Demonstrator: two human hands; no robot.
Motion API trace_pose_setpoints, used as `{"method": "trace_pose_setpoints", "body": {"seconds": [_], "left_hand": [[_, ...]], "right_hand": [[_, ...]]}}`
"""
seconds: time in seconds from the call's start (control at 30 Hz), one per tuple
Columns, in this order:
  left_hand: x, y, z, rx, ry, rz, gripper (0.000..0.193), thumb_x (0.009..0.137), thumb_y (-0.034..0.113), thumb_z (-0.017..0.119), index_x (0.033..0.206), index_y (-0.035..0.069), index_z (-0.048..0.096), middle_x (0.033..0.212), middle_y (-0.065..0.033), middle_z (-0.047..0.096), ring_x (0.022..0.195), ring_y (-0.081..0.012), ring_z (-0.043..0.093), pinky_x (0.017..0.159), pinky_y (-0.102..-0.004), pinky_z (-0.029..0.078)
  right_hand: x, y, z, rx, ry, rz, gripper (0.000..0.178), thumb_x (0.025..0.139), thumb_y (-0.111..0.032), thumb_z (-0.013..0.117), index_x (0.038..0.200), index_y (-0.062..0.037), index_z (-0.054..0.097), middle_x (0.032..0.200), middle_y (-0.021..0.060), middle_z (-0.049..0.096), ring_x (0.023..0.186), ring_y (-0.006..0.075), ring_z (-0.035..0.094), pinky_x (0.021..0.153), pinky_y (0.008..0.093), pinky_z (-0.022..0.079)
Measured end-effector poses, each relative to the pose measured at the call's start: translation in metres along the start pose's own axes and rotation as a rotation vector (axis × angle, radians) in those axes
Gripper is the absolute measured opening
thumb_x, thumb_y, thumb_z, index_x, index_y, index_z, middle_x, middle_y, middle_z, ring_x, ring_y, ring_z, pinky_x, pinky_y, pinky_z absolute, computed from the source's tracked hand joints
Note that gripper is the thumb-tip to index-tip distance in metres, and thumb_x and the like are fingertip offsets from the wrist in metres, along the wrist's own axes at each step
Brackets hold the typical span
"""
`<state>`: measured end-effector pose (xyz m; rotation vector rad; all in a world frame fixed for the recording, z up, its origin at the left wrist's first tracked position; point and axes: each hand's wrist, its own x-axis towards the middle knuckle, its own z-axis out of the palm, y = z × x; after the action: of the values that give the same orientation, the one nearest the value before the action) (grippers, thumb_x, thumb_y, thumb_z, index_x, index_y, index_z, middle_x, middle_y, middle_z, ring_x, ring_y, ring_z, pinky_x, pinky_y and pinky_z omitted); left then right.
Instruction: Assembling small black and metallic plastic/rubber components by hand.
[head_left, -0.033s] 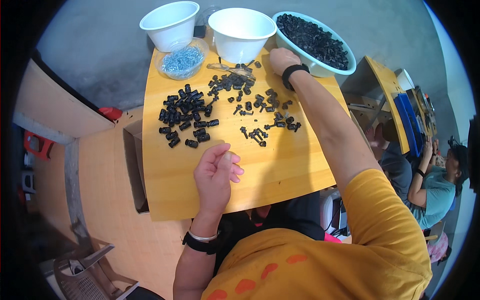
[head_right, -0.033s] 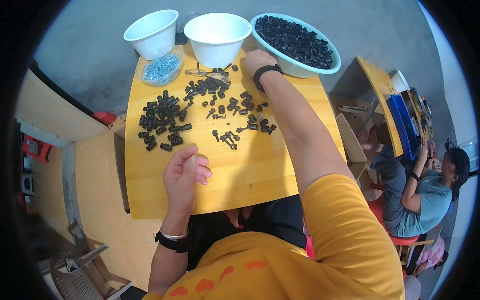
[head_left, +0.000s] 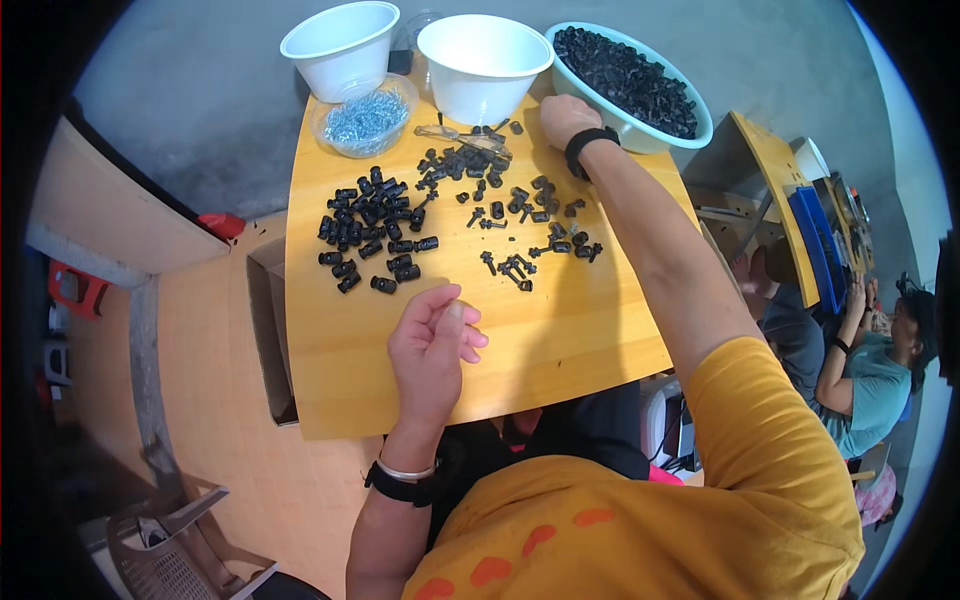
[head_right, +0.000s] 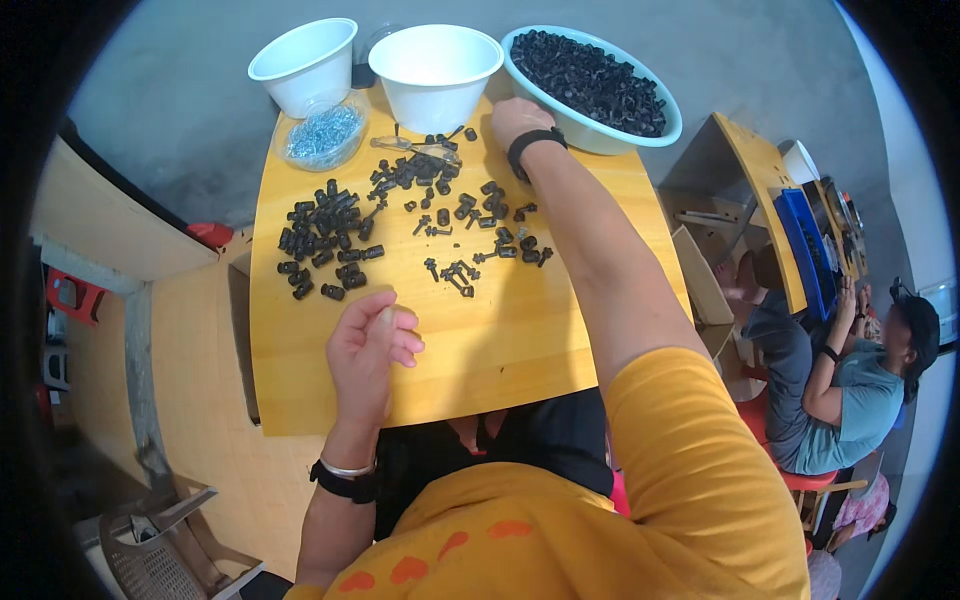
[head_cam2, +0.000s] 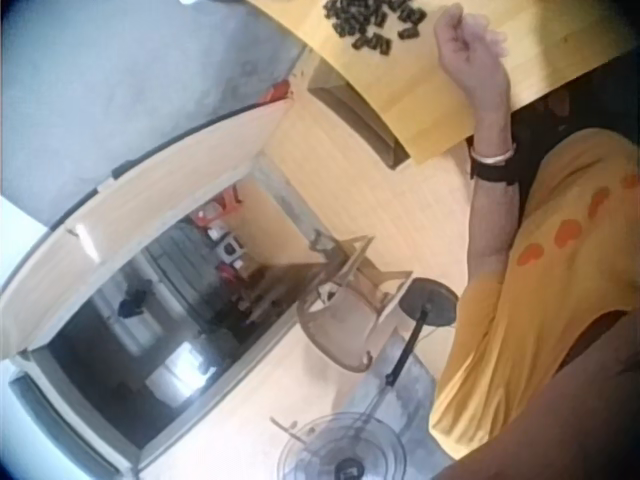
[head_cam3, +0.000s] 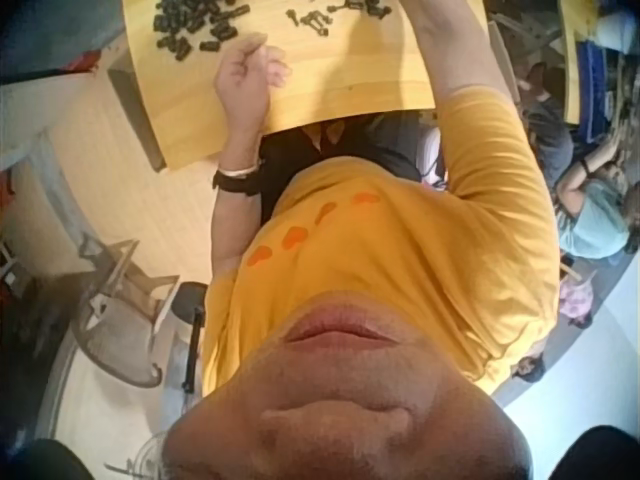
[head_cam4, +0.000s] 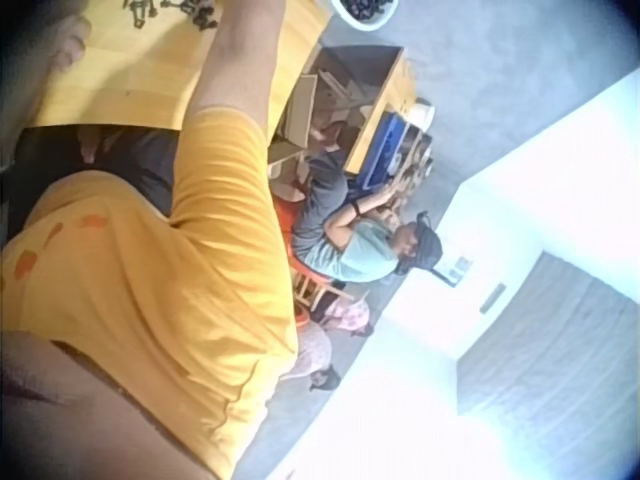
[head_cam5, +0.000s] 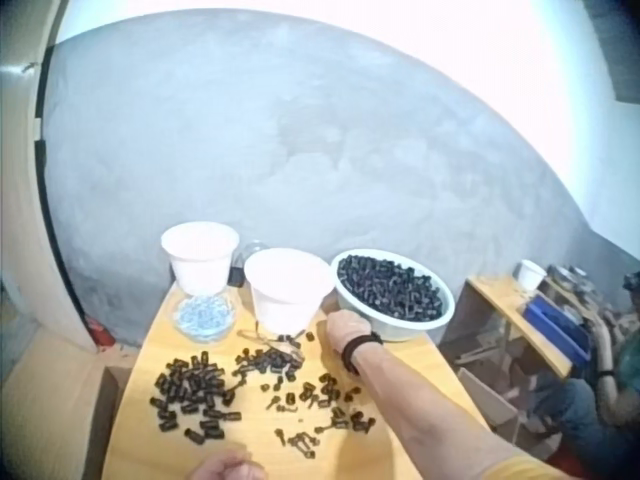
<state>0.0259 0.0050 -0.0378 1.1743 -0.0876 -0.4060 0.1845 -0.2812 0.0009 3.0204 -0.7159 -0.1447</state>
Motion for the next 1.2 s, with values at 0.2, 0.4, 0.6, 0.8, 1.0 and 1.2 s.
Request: {"method": "trace_pose_setpoints", "body": {"seconds": [0.2,0.4,0.6,0.8,1.0,1.2], "left_hand": [[0.002,0.002,0.001,0.006,-0.004,-0.004,0.020,0.090,0.009,0.046,0.106,-0.001,0.050,0.081,-0.0100,0.060,0.059,-0.0113,0.058,0.049,-0.0184,0.045],[0.000,0.000,0.000,0.041,-0.001,-0.006,0.019,0.090,0.009,0.046,0.105,-0.001,0.050,0.081,-0.0091,0.060,0.059,-0.0111,0.058,0.048,-0.0184,0.044],[-0.002,0.000,0.005,0.108,0.027,0.027,0.019,0.090,0.011,0.047,0.105,0.000,0.051,0.080,-0.0083,0.060,0.060,-0.0107,0.057,0.049,-0.0194,0.044],[-0.007,-0.005,0.001,0.110,0.021,0.072,0.020,0.090,0.012,0.048,0.105,0.000,0.052,0.080,-0.0080,0.060,0.060,-0.0107,0.057,0.050,-0.0196,0.044],[-0.006,-0.008,0.000,0.131,0.007,0.093,0.021,0.090,0.011,0.047,0.106,-0.001,0.051,0.080,-0.0087,0.060,0.060,-0.0104,0.058,0.050,-0.0194,0.045],[-0.006,-0.008,0.002,0.142,-0.005,0.114,0.020,0.090,0.010,0.047,0.106,-0.001,0.051,0.080,-0.0087,0.059,0.060,-0.0103,0.058,0.050,-0.0192,0.045]], "right_hand": [[-0.019,0.013,-0.004,-0.048,-0.013,-0.042,0.028,0.083,-0.012,0.045,0.105,-0.0020,0.060,0.107,0.0148,0.060,0.100,0.0305,0.057,0.083,0.0381,0.047],[-0.112,0.024,-0.005,0.551,-0.080,-0.382,0.019,0.078,-0.017,0.054,0.084,0.0008,0.058,0.078,0.0195,0.062,0.075,0.0324,0.060,0.069,0.0385,0.046],[-0.141,0.008,0.011,0.389,0.052,-0.565,0.014,0.078,-0.016,0.058,0.081,-0.0022,0.059,0.071,0.0142,0.061,0.067,0.0284,0.058,0.063,0.0352,0.046],[-0.150,0.013,-0.015,0.437,0.127,-0.508,0.017,0.080,-0.018,0.055,0.081,-0.0017,0.060,0.072,0.0146,0.061,0.068,0.0288,0.057,0.063,0.0360,0.045],[-0.226,0.004,-0.089,1.017,0.150,-0.843,0.016,0.081,-0.015,0.060,0.079,0.0002,0.060,0.062,0.0034,0.056,0.058,0.0066,0.050,0.054,0.0222,0.041],[-0.237,0.008,-0.145,0.961,0.447,-1.007,0.016,0.082,-0.018,0.061,0.083,-0.0018,0.063,0.064,-0.0013,0.056,0.059,0.0045,0.049,0.052,0.0204,0.040]]}}
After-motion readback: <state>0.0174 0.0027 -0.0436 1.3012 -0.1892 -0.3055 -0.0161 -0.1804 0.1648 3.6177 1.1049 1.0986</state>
